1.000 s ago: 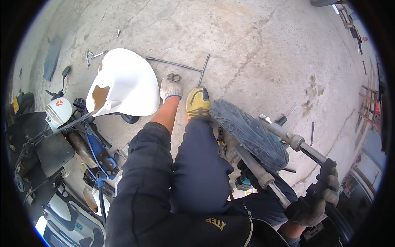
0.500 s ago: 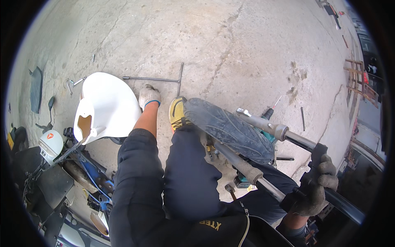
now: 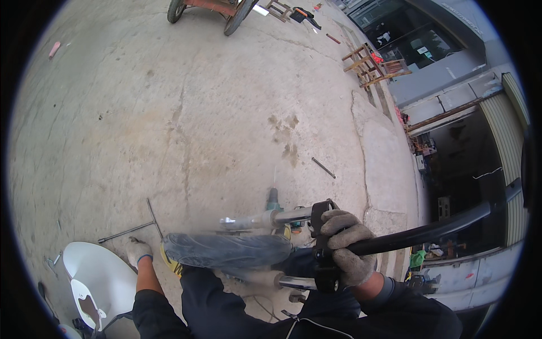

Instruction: The person assembles a scooter front wheel assembly. They use an impact wrench to tighten bolts on the fork, then use a hammer to seat the axle. Finally, they attach a white front fender to the wheel assembly.

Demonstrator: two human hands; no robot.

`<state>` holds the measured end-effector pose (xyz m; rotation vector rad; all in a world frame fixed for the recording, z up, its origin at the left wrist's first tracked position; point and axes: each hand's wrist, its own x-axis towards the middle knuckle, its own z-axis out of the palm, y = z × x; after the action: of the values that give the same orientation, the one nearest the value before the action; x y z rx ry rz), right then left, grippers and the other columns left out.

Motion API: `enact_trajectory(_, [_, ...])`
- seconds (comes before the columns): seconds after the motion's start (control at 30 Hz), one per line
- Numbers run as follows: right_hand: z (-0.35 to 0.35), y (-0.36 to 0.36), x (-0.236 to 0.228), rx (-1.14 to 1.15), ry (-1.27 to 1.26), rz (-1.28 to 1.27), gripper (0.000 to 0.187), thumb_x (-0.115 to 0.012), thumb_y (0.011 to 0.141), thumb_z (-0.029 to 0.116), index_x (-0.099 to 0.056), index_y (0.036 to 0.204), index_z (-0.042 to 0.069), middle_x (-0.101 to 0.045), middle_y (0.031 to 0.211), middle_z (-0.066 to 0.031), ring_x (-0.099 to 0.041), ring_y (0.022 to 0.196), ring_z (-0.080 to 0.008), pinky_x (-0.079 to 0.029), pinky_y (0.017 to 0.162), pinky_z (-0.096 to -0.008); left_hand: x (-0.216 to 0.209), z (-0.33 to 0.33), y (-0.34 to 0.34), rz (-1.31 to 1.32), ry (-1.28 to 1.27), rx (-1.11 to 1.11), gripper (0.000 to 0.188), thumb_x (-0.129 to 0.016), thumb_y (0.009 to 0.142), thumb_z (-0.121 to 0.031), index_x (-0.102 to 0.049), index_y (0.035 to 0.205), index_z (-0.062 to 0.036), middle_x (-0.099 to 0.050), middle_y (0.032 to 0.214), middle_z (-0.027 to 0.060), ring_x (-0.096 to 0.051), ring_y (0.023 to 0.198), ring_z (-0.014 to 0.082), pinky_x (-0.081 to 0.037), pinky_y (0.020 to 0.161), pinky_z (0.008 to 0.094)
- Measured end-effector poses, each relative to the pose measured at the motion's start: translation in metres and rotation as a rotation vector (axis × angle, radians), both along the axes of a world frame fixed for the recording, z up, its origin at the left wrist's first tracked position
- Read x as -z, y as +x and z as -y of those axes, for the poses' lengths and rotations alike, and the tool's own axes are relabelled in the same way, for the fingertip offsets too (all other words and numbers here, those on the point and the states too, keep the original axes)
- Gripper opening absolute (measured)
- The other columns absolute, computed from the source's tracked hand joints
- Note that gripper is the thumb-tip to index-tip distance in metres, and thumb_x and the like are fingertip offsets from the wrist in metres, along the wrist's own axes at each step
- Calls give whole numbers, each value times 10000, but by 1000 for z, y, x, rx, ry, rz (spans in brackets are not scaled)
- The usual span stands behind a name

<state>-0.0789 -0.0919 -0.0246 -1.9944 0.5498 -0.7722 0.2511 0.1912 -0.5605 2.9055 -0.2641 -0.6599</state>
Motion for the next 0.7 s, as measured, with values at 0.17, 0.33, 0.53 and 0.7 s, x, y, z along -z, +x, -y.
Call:
enact_trajectory(0.17, [-3,12,-3,14,0,-38,153,-708,862,132,-713,1007,82,-704,1127,-168,-605,1204,-364,-413,1137,-565,1,5,10,-63,170,158,430,-652,959,-235,-625,1330,-19,-654,1384,219,-661,1249,357,-560,982,462])
enact_trajectory(0.33, [-4,26,-10,-45,34,-18,259,-633,829,-89,-692,1018,77,-669,1150,-137,-613,1198,-333,-436,1125,-545,-42,15,0,-158,101,3,444,-693,953,-259,-667,1310,3,-706,1356,182,-698,1222,333,-561,1000,425])
enact_trajectory(0.53, [-6,40,-12,-1,108,-3,213,-635,837,-81,-702,993,47,-674,1145,-152,-646,1136,-292,-525,1024,-469,-84,29,1,-374,-435,-370,305,-761,932,-220,-756,1145,-2,-779,941,137,-735,765,303,-601,689,423])
enact_trajectory(0.7, [-18,55,-8,116,218,11,104,-713,860,20,-704,957,55,-697,1032,-134,-682,1049,-280,-558,914,-421,-231,74,31,-434,-1130,-644,208,-744,986,-173,-740,1154,-50,-662,758,54,-527,484,127,-447,419,285])
